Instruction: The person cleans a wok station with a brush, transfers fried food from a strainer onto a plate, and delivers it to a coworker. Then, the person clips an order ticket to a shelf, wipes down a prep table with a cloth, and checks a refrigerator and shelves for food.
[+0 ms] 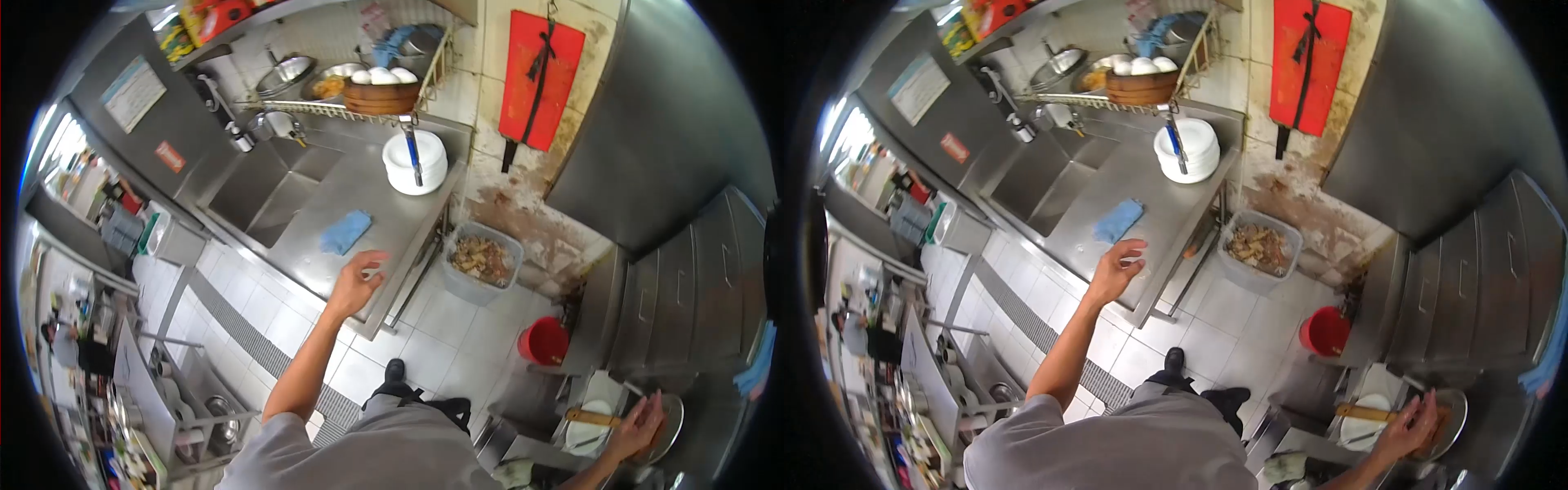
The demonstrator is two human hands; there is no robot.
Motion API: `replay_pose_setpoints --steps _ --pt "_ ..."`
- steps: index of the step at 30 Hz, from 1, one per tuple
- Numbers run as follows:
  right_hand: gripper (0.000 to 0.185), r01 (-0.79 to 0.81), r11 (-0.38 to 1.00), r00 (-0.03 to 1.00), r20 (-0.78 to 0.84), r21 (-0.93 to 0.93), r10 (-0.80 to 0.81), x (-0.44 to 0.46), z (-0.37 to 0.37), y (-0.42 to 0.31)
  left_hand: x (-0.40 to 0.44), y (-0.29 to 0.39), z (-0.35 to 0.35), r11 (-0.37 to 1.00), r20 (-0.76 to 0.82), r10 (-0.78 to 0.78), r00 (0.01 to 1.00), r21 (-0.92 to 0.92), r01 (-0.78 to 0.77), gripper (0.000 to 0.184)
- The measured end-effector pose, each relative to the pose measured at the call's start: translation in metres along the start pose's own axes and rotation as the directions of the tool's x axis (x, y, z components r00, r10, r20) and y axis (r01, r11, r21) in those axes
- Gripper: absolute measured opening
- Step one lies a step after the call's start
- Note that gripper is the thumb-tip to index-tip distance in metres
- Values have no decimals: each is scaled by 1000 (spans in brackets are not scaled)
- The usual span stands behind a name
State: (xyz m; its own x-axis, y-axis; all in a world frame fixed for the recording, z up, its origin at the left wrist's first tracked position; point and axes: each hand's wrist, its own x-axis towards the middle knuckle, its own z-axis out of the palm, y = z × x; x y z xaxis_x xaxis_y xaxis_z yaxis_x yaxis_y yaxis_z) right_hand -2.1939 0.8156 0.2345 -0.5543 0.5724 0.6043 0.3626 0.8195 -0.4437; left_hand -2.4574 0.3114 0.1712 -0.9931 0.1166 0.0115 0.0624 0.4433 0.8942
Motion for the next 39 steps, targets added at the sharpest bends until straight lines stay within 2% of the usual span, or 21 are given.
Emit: replay_pose_setpoints --steps 2,5,6,8,10,11,12,15,16,17,19,22,25,28,32,34,36,38,39 --pt "29 69 996 998 -12 48 -68 -11 10 -26 1 -24 -11 1000 17 -11 1000 -22 11 35" --pt "30 69 998 995 72 1 -69 -29 16 -55 5 -57 -25 995 -12 -47 999 -94 46 28" --pt "29 -2 1000 996 90 25 0 -36 20 -60 5 -61 -29 994 21 -45 999 -97 47 28" --pt "27 0 997 997 80 72 -6 -51 32 -70 3 -65 -36 990 59 -137 989 -25 138 27" --pt "26 9 1000 992 130 5 -9 -63 33 -86 2 -77 -32 993 126 -106 986 -42 112 27" --pt "28 -2 999 993 118 51 -4 -67 35 -99 2 -83 -28 994 155 -91 984 -48 99 27" --pt "27 43 999 992 118 2 -43 -69 35 -106 3 -86 -23 995 163 -76 984 -56 86 26" --pt "26 63 997 989 129 35 -67 -79 35 -116 6 -83 -14 996 221 -70 973 -44 82 27" --pt "25 -1 999 988 155 48 -7 -85 34 -118 11 -83 -14 996 256 -74 964 -20 82 27" --pt "24 -62 996 982 184 58 51 -90 34 -119 14 -84 -14 996 242 -76 967 -21 84 27" --pt "24 -58 994 977 210 89 38 -97 36 -118 23 -85 -12 995 208 -76 975 78 61 28" --pt "24 -74 984 968 250 162 31 -111 46 -108 29 -91 -9 998 154 -40 987 50 32 28" --pt "25 -123 973 920 389 195 38 -117 67 -112 18 -92 -7 999 119 -47 992 28 44 26" --pt "26 -143 938 851 523 317 -46 -123 102 -114 -25 -90 -1 991 110 -130 985 56 124 25" --pt "27 -118 888 647 713 444 -270 -117 156 -123 -134 -108 -5 954 130 -240 962 213 210 32" --pt "27 69 852 542 698 518 -468 -106 186 -125 -206 -134 -12 878 63 -445 894 226 421 31" --pt "28 100 834 457 720 543 -523 -91 207 -142 -302 -197 -7 754 -159 -621 768 150 640 33" --pt "29 101 803 427 703 588 -569 -79 209 -175 -424 -275 7 561 -386 -731 563 130 818 37" --pt "29 121 777 402 685 618 -607 -76 210 -191 -475 -279 9 368 -444 -827 346 39 929 37"
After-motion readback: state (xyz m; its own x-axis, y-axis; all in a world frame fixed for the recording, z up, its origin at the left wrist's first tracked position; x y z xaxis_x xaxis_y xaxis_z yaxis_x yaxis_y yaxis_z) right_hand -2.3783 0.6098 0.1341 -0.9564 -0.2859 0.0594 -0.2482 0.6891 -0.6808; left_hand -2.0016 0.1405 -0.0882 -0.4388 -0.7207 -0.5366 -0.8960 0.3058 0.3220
